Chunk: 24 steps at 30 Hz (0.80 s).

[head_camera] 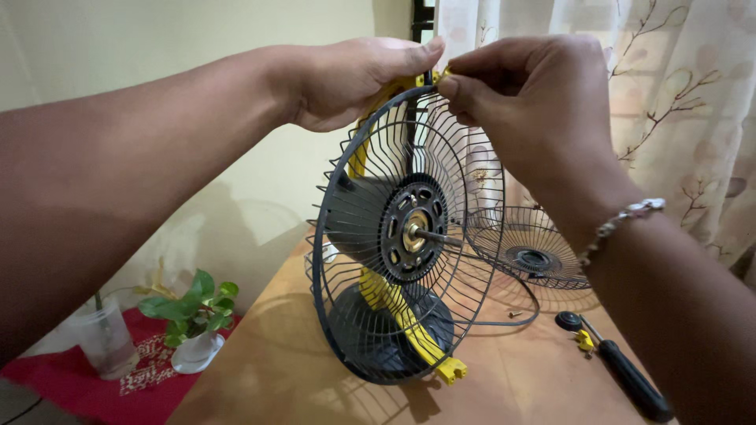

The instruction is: The person assembles a small table fan by attaching the front wire cage to the motor housing and securing it with screws using a screwdriver. The fan blades and rear cage remain separate on the table.

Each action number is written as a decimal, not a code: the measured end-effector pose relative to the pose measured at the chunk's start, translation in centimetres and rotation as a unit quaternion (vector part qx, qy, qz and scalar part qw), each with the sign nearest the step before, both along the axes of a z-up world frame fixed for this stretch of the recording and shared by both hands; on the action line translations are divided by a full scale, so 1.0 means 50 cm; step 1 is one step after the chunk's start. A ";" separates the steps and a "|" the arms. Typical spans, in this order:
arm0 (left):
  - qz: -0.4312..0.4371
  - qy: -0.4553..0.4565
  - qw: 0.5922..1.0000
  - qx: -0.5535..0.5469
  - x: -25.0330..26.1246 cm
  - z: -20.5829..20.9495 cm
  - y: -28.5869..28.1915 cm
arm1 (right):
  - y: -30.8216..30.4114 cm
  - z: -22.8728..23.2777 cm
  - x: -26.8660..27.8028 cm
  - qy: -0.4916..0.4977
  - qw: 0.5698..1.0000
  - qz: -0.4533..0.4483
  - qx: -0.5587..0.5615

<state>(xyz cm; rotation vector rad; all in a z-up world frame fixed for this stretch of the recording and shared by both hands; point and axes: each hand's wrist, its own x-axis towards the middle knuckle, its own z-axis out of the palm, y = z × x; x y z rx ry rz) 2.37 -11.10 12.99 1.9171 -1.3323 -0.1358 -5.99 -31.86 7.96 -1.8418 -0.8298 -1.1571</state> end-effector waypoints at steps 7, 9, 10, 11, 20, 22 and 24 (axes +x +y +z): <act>0.021 -0.006 1.000 0.009 -0.004 0.002 -0.003 | 0.001 0.011 -0.024 0.004 1.000 -0.010 -0.026; 0.014 -0.003 1.000 0.008 -0.004 0.003 -0.005 | 0.005 0.015 -0.024 0.022 0.999 -0.012 -0.020; 0.011 -0.001 1.000 0.007 -0.005 0.002 -0.004 | 0.007 0.015 -0.023 0.031 0.999 -0.012 -0.019; 0.008 0.000 1.000 0.007 -0.005 0.002 -0.004 | 0.008 0.015 -0.023 0.019 0.999 -0.020 -0.027; 0.037 0.049 0.998 -0.001 0.002 0.007 -0.002 | -0.013 0.040 0.006 -0.022 0.993 -0.037 -0.107; 0.031 0.061 0.998 -0.007 0.004 0.008 -0.002 | -0.018 0.043 0.017 -0.037 0.991 -0.041 -0.124; 0.018 0.071 0.997 -0.015 0.006 0.008 -0.003 | -0.019 0.040 0.028 -0.014 0.994 0.003 -0.106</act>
